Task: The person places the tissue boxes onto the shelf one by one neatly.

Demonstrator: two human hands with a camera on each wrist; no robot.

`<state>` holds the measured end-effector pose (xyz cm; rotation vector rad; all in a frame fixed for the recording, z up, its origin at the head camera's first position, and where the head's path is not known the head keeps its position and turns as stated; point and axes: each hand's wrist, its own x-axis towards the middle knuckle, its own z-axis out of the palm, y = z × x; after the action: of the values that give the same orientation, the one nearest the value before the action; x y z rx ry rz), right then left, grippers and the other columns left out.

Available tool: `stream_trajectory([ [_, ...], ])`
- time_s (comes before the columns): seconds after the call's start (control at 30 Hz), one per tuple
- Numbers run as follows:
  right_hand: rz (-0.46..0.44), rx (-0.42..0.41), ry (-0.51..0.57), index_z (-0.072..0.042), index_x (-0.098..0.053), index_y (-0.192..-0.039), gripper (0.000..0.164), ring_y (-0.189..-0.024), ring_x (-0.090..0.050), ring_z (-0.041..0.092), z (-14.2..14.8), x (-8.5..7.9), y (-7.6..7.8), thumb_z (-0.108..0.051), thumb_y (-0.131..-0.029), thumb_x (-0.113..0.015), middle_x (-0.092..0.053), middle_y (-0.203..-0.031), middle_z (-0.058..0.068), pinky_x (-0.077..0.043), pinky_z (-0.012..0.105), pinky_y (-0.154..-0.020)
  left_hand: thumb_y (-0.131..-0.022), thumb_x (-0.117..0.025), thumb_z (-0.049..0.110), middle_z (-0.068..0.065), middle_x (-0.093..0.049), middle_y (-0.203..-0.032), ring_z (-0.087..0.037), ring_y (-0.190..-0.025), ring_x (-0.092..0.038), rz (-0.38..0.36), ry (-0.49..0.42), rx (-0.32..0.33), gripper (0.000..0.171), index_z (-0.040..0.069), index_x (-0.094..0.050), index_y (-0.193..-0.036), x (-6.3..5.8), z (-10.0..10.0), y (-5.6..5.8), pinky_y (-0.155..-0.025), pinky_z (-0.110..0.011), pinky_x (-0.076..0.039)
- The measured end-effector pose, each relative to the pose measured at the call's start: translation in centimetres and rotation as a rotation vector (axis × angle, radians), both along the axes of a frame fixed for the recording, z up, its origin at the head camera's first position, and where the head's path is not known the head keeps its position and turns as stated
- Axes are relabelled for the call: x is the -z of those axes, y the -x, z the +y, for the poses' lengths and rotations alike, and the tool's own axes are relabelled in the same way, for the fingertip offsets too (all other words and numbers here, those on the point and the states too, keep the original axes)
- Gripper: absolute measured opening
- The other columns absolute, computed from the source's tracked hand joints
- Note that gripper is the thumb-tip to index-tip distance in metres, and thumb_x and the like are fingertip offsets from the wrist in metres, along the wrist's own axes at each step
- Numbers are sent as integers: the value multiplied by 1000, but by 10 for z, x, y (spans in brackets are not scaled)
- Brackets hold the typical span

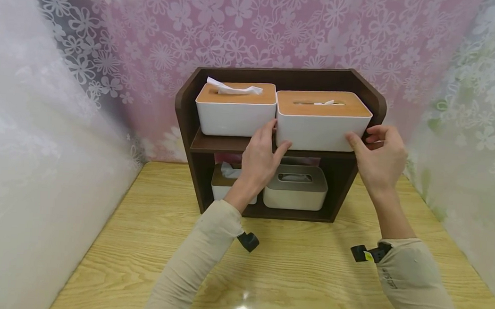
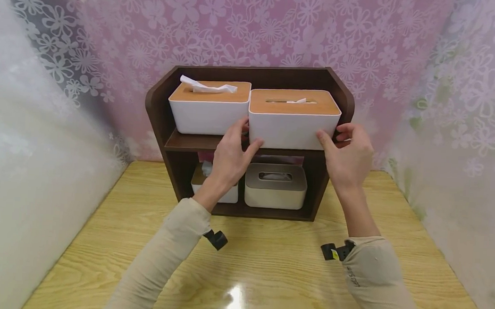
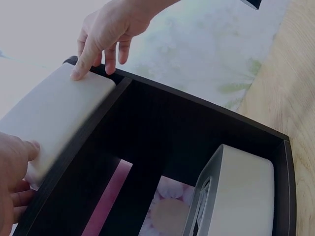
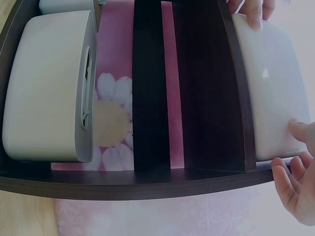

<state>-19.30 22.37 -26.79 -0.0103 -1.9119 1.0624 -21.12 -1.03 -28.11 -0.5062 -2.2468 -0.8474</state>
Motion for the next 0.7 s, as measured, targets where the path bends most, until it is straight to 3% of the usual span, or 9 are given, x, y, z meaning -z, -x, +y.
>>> stream_trajectory([
  [0.7,105,101,-40,7,-62,-92,45,-71,-41,-4,-4,4,14,-31,-80,-85,-40,-79,-17,-33,16,-69,-94,-69,36,-10,-67,-121,-21,-108,-65,34,59,-129,52,4,-56,-133,-5,8,5,-83,-34,-56],
])
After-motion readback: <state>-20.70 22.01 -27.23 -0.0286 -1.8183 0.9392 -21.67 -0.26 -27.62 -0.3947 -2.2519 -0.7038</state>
